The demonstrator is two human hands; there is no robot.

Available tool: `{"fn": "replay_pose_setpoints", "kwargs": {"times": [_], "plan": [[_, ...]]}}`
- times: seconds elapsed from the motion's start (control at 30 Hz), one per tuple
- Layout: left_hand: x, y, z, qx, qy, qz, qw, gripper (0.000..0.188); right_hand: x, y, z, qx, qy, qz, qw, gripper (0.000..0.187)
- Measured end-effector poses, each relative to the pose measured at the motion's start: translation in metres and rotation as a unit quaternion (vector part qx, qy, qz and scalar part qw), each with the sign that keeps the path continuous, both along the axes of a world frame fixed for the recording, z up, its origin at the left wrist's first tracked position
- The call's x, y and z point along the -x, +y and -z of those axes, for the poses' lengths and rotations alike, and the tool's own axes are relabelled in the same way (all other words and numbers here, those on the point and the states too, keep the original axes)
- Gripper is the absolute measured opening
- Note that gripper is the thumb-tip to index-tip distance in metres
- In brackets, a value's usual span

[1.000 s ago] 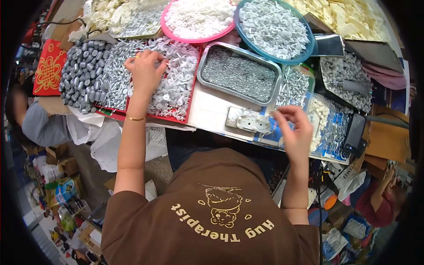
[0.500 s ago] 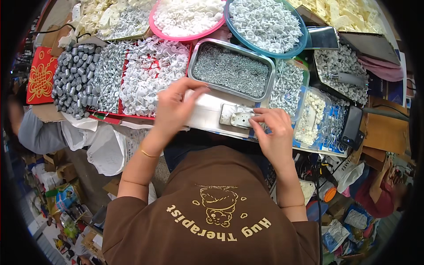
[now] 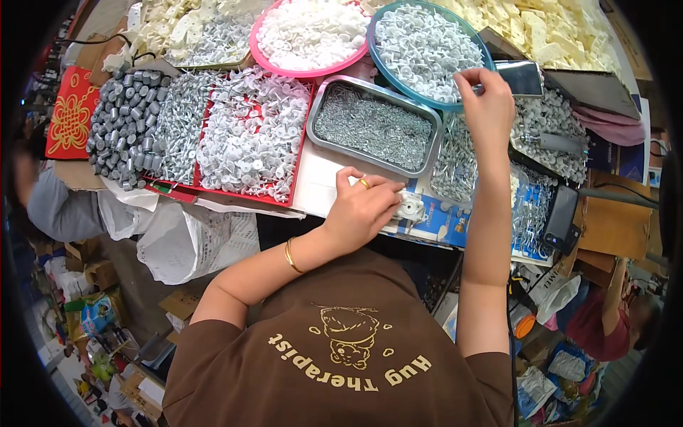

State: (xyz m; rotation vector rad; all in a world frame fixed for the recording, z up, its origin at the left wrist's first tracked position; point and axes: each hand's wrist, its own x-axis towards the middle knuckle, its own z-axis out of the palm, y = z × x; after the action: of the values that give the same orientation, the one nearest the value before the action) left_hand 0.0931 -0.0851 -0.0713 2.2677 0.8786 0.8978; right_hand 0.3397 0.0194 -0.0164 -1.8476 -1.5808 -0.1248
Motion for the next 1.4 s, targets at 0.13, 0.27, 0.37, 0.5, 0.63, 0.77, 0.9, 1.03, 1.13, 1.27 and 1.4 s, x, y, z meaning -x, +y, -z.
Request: {"fn": "replay_pose_setpoints", "kwargs": {"times": [0.13,0.27,0.37,0.5,0.63,0.77,0.9,1.03,1.13,1.27,1.4], "plan": [[0.011,0.013,-0.012,-0.004,0.018,-0.012,1.0,0.012,-0.014,0.039,0.019,0.006,-0.162,0.009,0.987,0.017],[0.047,0.094,-0.045,-0.147,0.124,-0.159,0.968,0.008,-0.013,0.037,0.011,-0.015,-0.156,-0.023,0.987,0.012],[0.08,0.185,-0.048,-0.22,0.178,-0.29,0.914,0.009,-0.001,0.021,0.003,-0.062,0.023,-0.064,0.996,0.012],[0.085,0.242,-0.025,-0.205,0.213,-0.268,0.917,0.012,0.042,-0.026,-0.031,0.038,0.228,-0.08,0.97,0.011],[0.081,0.246,-0.032,-0.207,0.237,-0.243,0.918,0.011,0.055,-0.07,-0.038,0.042,0.346,-0.145,0.926,0.013],[0.094,0.238,-0.034,-0.179,0.139,-0.212,0.951,0.014,0.058,-0.095,-0.034,0.095,0.389,-0.17,0.9,0.01],[0.065,0.148,-0.056,0.208,-0.164,-0.112,0.958,0.015,0.067,-0.113,-0.036,0.053,0.445,-0.16,0.879,0.008],[0.046,0.077,-0.043,0.602,-0.296,0.029,0.741,0.021,0.1,-0.104,-0.021,0.064,0.429,-0.224,0.873,0.008],[0.041,0.06,-0.031,0.663,-0.373,0.043,0.647,0.018,0.104,-0.11,-0.012,0.095,0.474,-0.217,0.848,0.008],[0.039,0.057,-0.03,0.664,-0.384,0.065,0.638,0.011,0.105,-0.115,-0.006,0.067,0.469,-0.216,0.854,0.008],[0.037,0.055,-0.034,0.666,-0.377,0.056,0.641,0.01,0.104,-0.118,-0.006,0.051,0.479,-0.221,0.848,0.008]]}}
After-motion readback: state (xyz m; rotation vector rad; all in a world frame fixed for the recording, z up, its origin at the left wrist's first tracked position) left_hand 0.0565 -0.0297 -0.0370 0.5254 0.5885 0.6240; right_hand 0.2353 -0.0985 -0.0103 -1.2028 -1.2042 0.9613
